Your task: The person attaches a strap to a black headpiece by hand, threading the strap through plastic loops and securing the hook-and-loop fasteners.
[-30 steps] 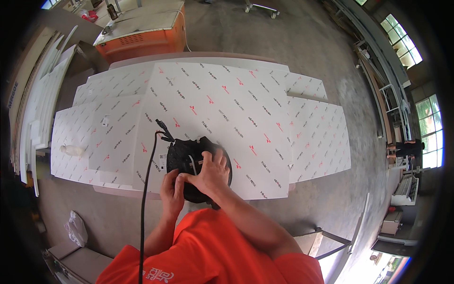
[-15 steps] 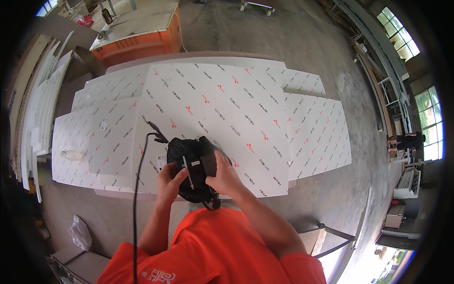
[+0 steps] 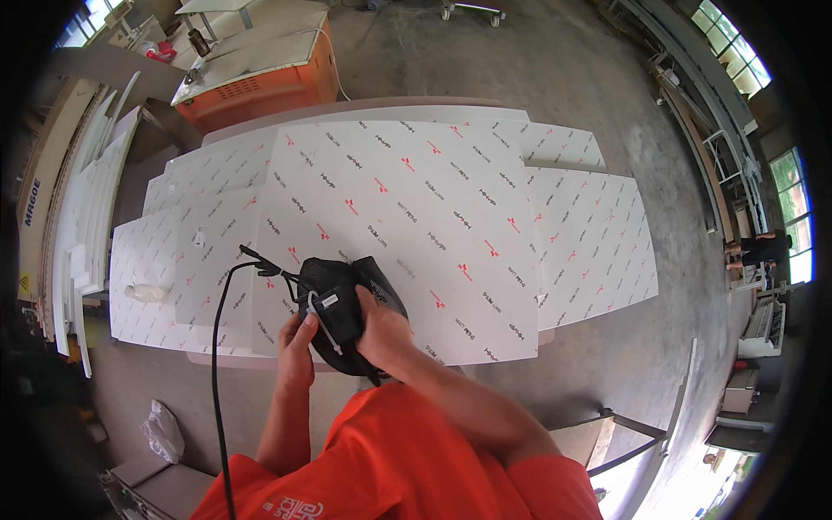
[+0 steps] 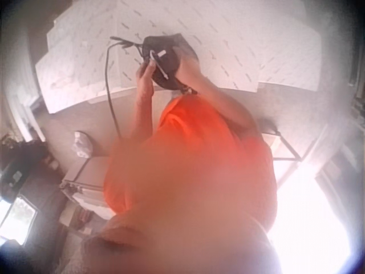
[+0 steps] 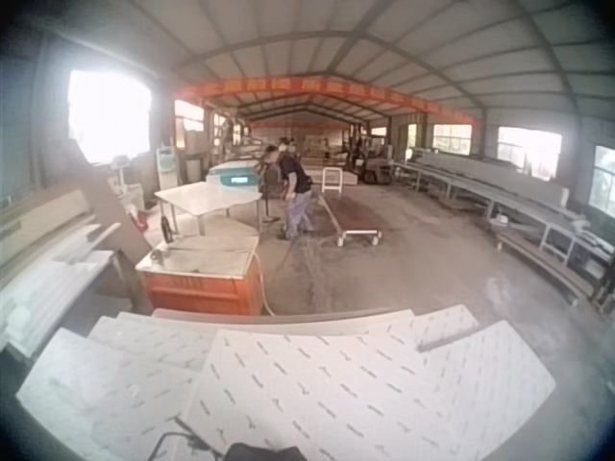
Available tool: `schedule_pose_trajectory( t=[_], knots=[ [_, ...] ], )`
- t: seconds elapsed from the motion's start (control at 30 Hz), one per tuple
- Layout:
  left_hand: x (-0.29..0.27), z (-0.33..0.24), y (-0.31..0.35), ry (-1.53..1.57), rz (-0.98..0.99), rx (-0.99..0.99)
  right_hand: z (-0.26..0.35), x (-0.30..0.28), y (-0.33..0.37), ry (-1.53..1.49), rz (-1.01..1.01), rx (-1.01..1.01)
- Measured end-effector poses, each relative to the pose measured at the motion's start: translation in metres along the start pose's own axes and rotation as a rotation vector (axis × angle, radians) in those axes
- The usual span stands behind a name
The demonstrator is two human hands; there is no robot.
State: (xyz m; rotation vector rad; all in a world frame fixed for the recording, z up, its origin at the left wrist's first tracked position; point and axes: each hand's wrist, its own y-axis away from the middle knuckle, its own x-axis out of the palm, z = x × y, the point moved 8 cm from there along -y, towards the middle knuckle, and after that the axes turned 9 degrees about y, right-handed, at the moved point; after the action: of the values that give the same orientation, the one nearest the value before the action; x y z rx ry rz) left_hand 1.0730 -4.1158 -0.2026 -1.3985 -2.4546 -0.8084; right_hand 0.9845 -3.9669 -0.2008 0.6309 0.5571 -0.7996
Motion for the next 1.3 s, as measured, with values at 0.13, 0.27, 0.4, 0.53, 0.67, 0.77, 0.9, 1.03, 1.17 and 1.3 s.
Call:
schedule_pose_trajectory(
  t=[0.13, 0.27, 0.4, 0.53, 0.67, 0.77, 0.9, 1.03, 1.17, 1.3],
  knots=[
    [-0.008, 0.003, -0.001, -0.104, -0.061, 0.033, -0.007, 0.000, 0.009, -0.337, 0.038, -0.085],
    [-0.008, 0.006, 0.001, -0.332, -0.154, 0.189, 0.023, -0.030, 0.037, -0.699, 0.177, -0.191],
    [0.020, -0.004, 0.005, -0.719, -0.122, 0.450, 0.006, -0.032, 0.031, -0.349, 0.017, -0.011],
    [0.040, -0.007, 0.020, -1.013, -0.010, 0.528, -0.015, -0.031, 0.033, -0.160, -0.143, 0.078],
    [0.038, 0.005, 0.039, -1.323, 0.153, 0.644, -0.030, -0.027, 0.024, -0.005, -0.145, 0.078],
    [0.027, 0.009, 0.039, -1.462, 0.164, 0.644, -0.027, -0.037, 0.029, 0.010, -0.190, -0.035],
    [0.011, 0.007, 0.054, -1.460, 0.225, 0.735, -0.020, -0.028, 0.034, 0.311, -0.105, 0.048],
    [0.006, 0.007, 0.070, -1.335, 0.205, 0.833, -0.013, -0.021, 0.018, 0.397, 0.050, 0.082],
    [-0.003, 0.011, 0.079, -1.337, 0.136, 0.838, -0.009, -0.069, -0.012, 0.217, -0.175, -0.011],
    [0.005, 0.005, 0.094, -1.156, -0.096, 0.720, -0.003, -0.054, -0.081, 0.309, 0.016, -0.046]
  ],
)
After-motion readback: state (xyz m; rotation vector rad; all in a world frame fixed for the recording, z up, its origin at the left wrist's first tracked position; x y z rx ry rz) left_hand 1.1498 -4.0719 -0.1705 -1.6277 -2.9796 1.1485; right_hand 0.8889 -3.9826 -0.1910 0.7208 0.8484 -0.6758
